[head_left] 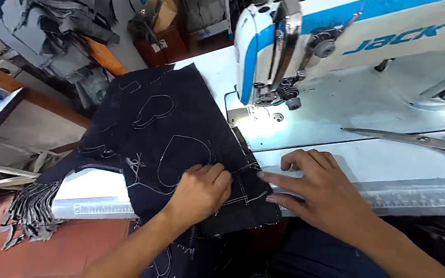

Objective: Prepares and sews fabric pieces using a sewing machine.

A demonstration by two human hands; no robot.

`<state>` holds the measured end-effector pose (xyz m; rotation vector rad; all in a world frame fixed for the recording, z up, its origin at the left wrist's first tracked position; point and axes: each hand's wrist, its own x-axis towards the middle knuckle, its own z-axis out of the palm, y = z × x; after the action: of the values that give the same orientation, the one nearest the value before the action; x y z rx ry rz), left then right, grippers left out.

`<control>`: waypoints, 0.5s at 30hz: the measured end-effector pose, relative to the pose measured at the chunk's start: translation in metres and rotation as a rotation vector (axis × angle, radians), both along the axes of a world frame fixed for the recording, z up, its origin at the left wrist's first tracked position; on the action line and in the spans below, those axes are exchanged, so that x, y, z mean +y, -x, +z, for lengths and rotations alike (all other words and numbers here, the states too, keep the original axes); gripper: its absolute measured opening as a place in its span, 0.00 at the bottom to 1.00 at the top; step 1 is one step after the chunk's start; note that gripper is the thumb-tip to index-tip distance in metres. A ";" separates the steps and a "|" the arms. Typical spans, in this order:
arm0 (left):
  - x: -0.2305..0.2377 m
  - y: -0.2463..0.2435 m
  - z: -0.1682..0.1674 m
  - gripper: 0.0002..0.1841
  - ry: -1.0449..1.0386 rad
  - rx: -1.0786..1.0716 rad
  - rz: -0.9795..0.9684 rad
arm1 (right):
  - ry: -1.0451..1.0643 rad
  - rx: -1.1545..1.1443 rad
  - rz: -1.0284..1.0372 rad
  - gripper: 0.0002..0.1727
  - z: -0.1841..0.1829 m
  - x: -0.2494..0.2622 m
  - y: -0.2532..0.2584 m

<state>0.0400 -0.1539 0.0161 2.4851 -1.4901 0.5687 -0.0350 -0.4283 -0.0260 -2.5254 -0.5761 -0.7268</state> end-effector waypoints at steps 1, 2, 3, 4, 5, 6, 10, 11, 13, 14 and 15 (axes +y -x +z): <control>0.001 -0.004 0.006 0.12 -0.006 -0.025 -0.029 | 0.012 -0.004 0.017 0.19 0.000 0.002 0.001; 0.001 -0.006 0.016 0.12 -0.007 -0.055 -0.041 | 0.039 0.001 0.029 0.20 0.001 0.005 0.002; 0.001 -0.007 0.027 0.11 0.012 -0.089 -0.037 | 0.065 0.005 0.035 0.21 0.002 0.007 0.001; 0.000 -0.008 0.033 0.10 0.050 -0.120 -0.030 | 0.083 0.004 0.037 0.21 0.003 0.008 0.000; -0.003 -0.008 0.033 0.09 0.084 -0.121 -0.033 | 0.094 0.001 0.035 0.21 0.003 0.009 -0.001; -0.006 -0.008 0.025 0.09 0.083 -0.081 -0.054 | 0.098 -0.002 0.029 0.21 0.003 0.010 -0.001; -0.002 -0.013 -0.002 0.10 0.072 0.031 -0.195 | 0.105 -0.023 0.007 0.22 0.001 0.010 -0.001; -0.001 -0.014 -0.001 0.10 0.066 0.028 -0.215 | 0.106 -0.021 0.003 0.22 0.001 0.011 0.000; -0.001 -0.013 0.002 0.09 0.046 0.019 -0.219 | 0.110 -0.012 0.008 0.21 0.001 0.010 0.000; -0.003 -0.011 0.004 0.09 0.033 0.024 -0.210 | 0.108 0.001 0.015 0.21 0.002 0.009 -0.001; -0.005 -0.011 0.005 0.10 0.023 0.030 -0.200 | 0.103 0.013 0.023 0.21 0.002 0.008 -0.002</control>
<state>0.0507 -0.1586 0.0215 2.2819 -1.6845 0.5077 -0.0334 -0.4204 -0.0242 -2.6115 -0.6521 -0.6883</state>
